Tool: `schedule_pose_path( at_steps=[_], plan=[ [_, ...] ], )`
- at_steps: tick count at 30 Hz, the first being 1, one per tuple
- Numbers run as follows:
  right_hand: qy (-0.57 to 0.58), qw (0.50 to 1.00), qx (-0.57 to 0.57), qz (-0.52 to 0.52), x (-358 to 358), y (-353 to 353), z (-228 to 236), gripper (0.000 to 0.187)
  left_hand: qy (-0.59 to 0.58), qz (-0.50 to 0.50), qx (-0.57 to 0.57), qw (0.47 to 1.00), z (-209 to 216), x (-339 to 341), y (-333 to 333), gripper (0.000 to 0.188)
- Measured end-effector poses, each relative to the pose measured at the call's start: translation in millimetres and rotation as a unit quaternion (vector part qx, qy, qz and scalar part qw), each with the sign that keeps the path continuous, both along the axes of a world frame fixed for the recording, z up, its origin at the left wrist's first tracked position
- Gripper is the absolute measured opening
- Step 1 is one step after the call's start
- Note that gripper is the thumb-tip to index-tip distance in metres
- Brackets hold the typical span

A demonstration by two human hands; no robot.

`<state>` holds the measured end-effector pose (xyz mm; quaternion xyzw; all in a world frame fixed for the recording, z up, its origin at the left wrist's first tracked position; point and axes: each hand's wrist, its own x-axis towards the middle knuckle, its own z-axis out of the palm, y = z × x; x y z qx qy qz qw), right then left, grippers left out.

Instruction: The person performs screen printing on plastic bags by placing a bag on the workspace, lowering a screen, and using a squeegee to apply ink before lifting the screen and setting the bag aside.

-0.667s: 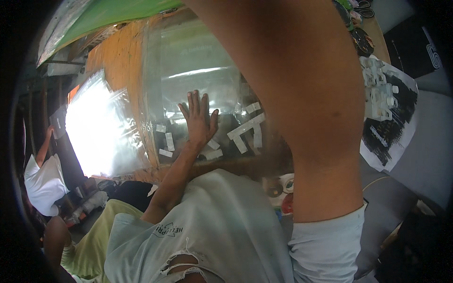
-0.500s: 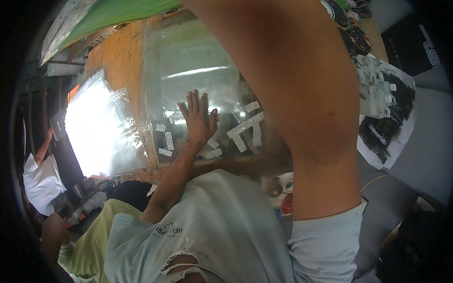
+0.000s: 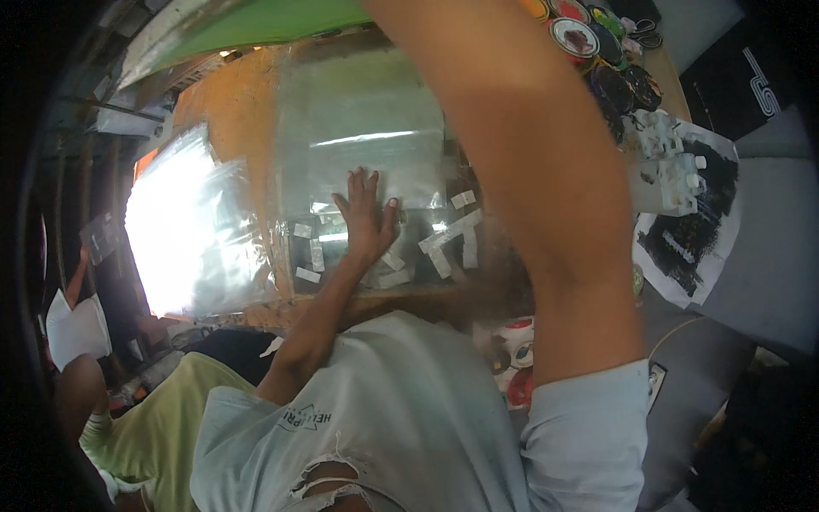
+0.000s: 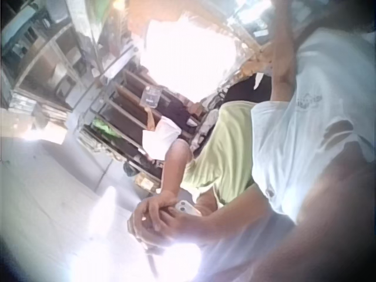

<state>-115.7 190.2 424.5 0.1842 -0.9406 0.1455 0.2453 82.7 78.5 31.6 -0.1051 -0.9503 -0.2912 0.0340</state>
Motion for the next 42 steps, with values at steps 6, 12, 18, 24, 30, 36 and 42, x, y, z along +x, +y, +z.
schedule_pose_path(
  at_steps=[6,12,18,24,30,36,42],
  plan=[
    [0.212,0.975,-0.054,0.039,85,-20,-142,0.034,-0.023,0.082,0.539,0.838,137,21,-39,0.05],
    [-0.048,0.999,0.014,-0.014,193,-27,-281,0.057,-0.319,0.232,0.746,0.537,110,73,-67,0.026],
    [-0.184,0.981,0.055,0.011,189,-27,-338,0.073,-0.358,0.368,0.699,0.498,17,73,-72,0.024],
    [-0.218,0.974,0.062,0.005,197,-24,-354,0.07,-0.367,0.344,0.695,0.513,12,80,-74,0.027],
    [-0.122,0.989,0.086,0.009,192,-27,-360,0.064,-0.352,0.393,0.687,0.499,24,70,-62,0.025],
    [-0.093,0.994,0.056,0.016,97,-17,-369,0.057,-0.369,0.394,0.683,0.492,27,71,-63,0.022],
    [-0.048,0.997,0.058,-0.002,-32,-4,-379,0.056,-0.369,0.417,0.664,0.499,43,66,-58,0.02]
  ],
)
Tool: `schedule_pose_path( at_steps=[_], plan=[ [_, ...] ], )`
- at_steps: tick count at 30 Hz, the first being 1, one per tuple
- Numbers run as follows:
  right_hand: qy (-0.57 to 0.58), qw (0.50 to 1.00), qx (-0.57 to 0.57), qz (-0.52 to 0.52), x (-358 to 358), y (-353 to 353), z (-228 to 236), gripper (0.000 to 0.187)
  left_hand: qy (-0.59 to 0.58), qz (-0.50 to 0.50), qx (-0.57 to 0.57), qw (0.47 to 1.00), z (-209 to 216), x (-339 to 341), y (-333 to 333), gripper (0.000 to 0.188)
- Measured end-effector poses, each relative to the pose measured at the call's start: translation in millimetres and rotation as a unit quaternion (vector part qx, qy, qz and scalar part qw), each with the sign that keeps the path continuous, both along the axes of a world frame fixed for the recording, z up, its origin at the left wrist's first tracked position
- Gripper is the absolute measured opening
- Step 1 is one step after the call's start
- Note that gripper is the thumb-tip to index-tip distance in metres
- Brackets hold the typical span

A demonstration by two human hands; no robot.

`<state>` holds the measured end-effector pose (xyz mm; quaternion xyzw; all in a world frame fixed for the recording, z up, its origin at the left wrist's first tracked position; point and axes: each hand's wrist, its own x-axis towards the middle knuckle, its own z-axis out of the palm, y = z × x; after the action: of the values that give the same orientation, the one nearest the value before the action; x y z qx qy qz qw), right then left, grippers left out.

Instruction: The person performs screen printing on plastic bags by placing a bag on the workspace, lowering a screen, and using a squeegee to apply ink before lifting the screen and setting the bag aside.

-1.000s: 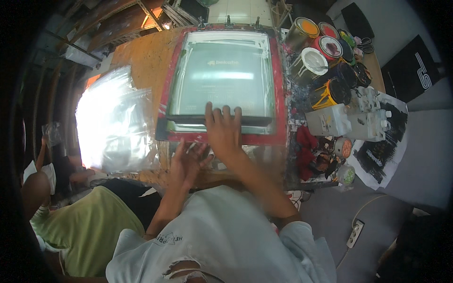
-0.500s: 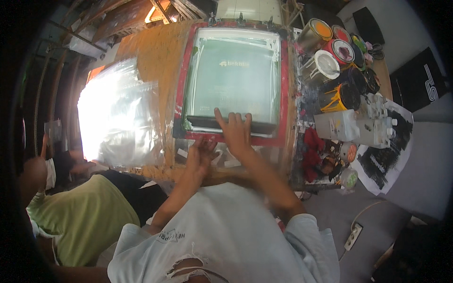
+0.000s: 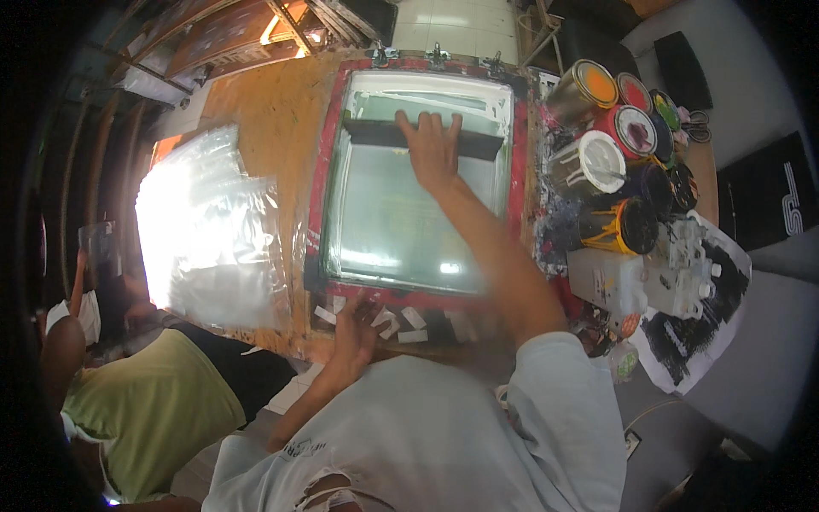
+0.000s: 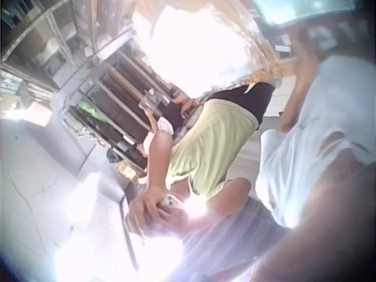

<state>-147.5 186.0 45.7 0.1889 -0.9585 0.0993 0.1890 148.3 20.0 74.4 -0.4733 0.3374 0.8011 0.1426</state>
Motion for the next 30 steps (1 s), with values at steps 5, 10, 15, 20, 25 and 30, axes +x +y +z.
schedule_pose_path(
  at_steps=[5,10,15,20,25,30],
  plan=[
    [-0.043,0.998,0.035,-0.019,-80,4,7,0.059,-0.006,-0.001,0.004,1.0,-5,1,-4,0.019],
    [-0.11,0.994,0.002,0.001,-102,10,16,0.061,0.001,0.011,0.027,1.0,-2,3,-7,0.022],
    [0.004,0.999,0.017,-0.039,-118,11,2,0.054,0.012,-0.008,0.033,0.999,3,4,-8,0.029],
    [0.005,0.999,0.037,-0.03,-83,4,-3,0.058,0.052,-0.028,0.025,0.998,10,2,-11,0.021],
    [-0.029,0.999,0.012,-0.014,23,-12,22,0.055,0.108,-0.033,0.001,0.994,10,4,-16,0.019],
    [-0.095,0.995,0.004,-0.009,164,-33,71,0.058,0.154,-0.032,0.004,0.988,12,4,-25,0.02]
  ],
)
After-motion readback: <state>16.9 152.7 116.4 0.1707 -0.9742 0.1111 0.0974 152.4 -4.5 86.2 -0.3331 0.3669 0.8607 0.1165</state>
